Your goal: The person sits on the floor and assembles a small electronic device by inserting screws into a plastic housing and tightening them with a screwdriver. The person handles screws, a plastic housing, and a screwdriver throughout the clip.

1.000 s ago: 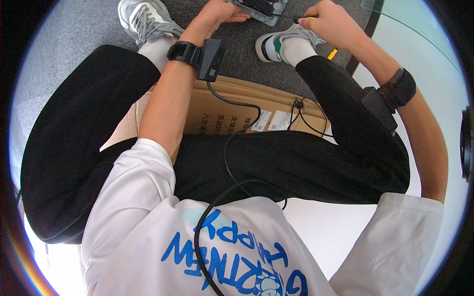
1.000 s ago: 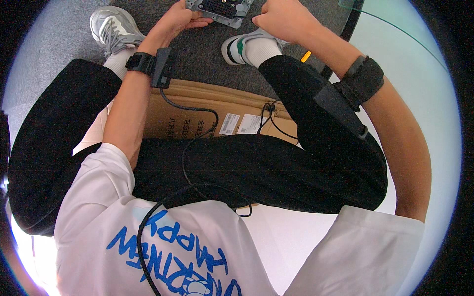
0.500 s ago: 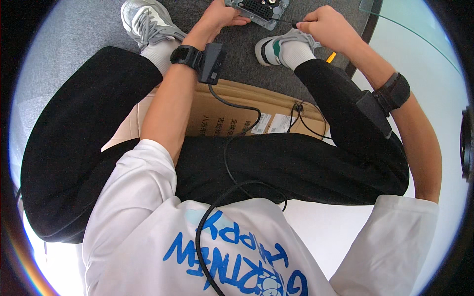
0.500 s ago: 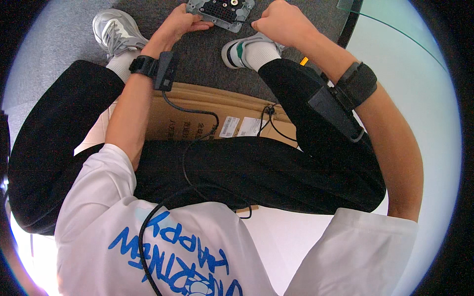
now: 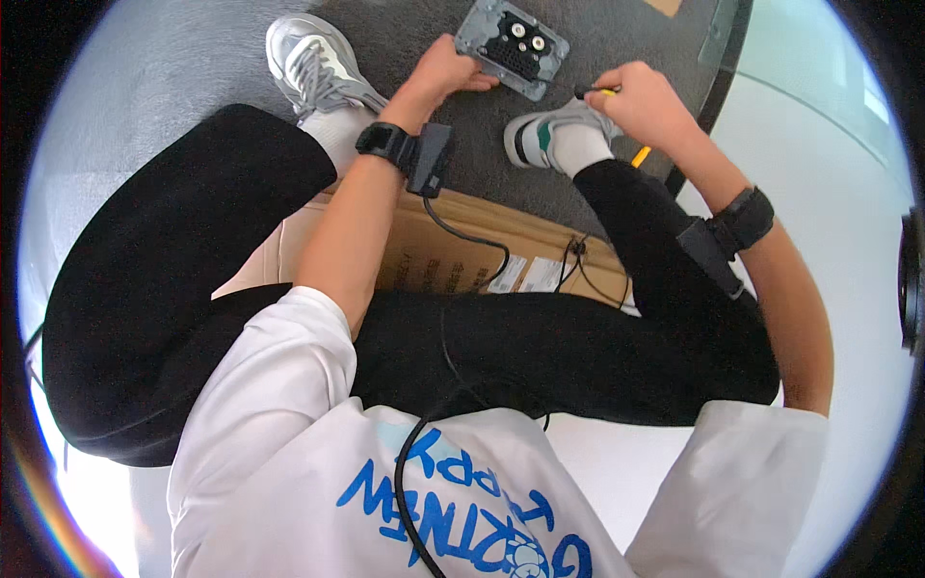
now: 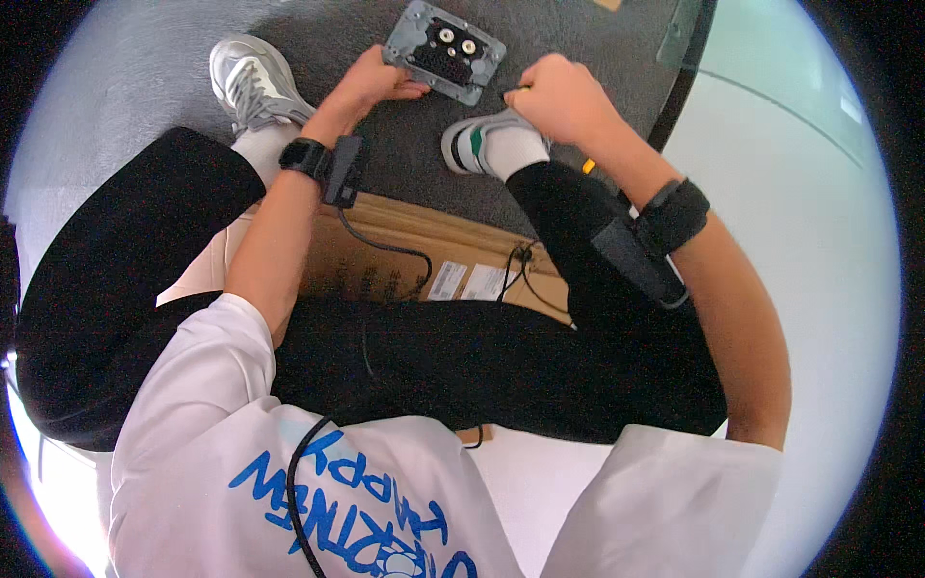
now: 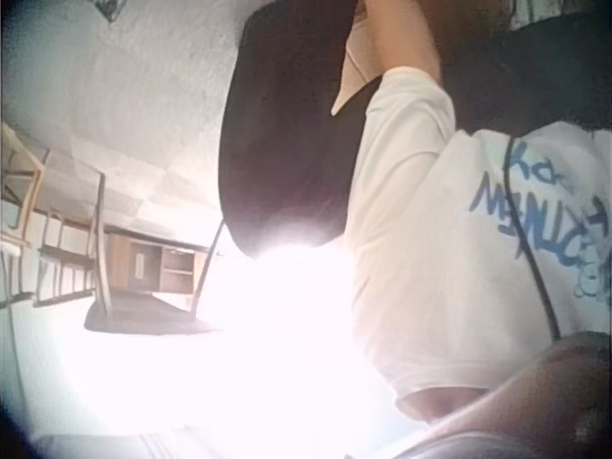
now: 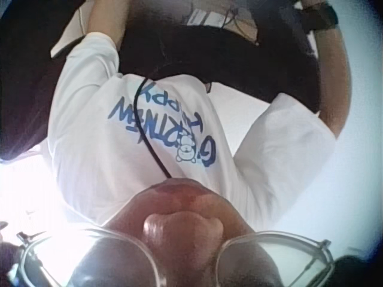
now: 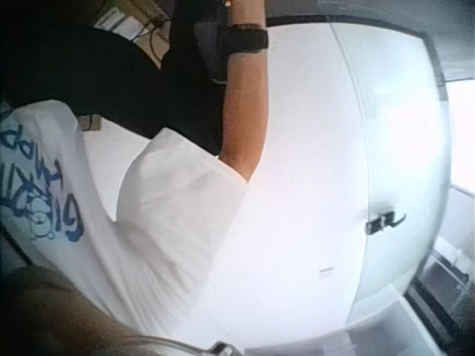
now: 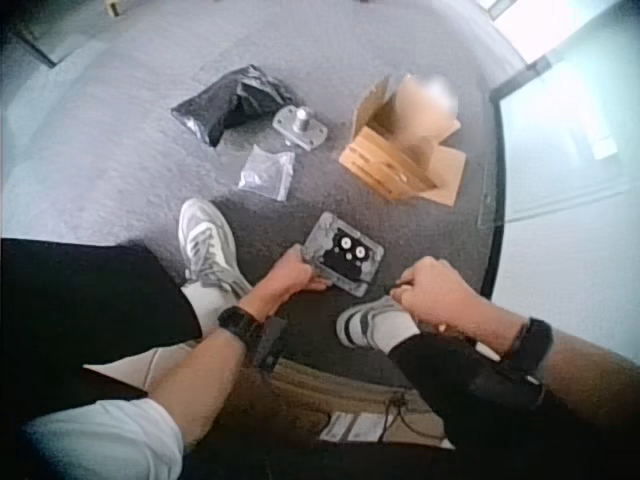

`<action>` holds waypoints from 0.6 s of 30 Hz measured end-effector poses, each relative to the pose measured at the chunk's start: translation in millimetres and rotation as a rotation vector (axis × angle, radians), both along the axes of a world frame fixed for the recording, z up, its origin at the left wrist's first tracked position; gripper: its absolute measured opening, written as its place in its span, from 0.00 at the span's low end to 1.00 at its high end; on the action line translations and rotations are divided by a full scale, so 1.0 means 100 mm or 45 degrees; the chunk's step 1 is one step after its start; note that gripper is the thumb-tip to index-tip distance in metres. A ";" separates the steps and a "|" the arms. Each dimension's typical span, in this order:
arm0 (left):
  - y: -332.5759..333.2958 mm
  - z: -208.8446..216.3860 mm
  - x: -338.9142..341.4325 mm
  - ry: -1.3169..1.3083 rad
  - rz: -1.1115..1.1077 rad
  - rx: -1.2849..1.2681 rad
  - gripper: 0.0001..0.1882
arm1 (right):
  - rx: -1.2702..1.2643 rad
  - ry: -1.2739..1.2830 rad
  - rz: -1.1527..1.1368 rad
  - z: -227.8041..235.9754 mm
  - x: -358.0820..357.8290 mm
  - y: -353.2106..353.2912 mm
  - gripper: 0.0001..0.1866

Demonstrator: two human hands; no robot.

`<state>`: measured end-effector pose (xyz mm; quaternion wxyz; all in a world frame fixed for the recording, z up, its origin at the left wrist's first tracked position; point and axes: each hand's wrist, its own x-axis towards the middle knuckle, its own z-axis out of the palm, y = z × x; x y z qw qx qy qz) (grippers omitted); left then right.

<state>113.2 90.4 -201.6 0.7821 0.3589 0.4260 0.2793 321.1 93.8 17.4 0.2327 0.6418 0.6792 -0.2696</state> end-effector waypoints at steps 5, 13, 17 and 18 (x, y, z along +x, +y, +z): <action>0.00 -0.12 0.04 0.141 0.032 -0.129 0.24 | -0.135 -0.027 0.136 0.21 -0.11 0.14 0.21; 0.03 0.12 -0.01 0.602 -0.342 -0.052 0.20 | -0.174 0.048 0.139 1.05 -0.27 0.10 0.23; -0.07 0.07 -0.02 0.761 -0.511 0.105 0.25 | -0.145 0.278 0.150 1.02 -0.17 0.10 0.25; -0.08 0.05 -0.01 0.773 -0.547 0.105 0.25 | -0.151 0.331 0.137 0.97 -0.14 0.09 0.25</action>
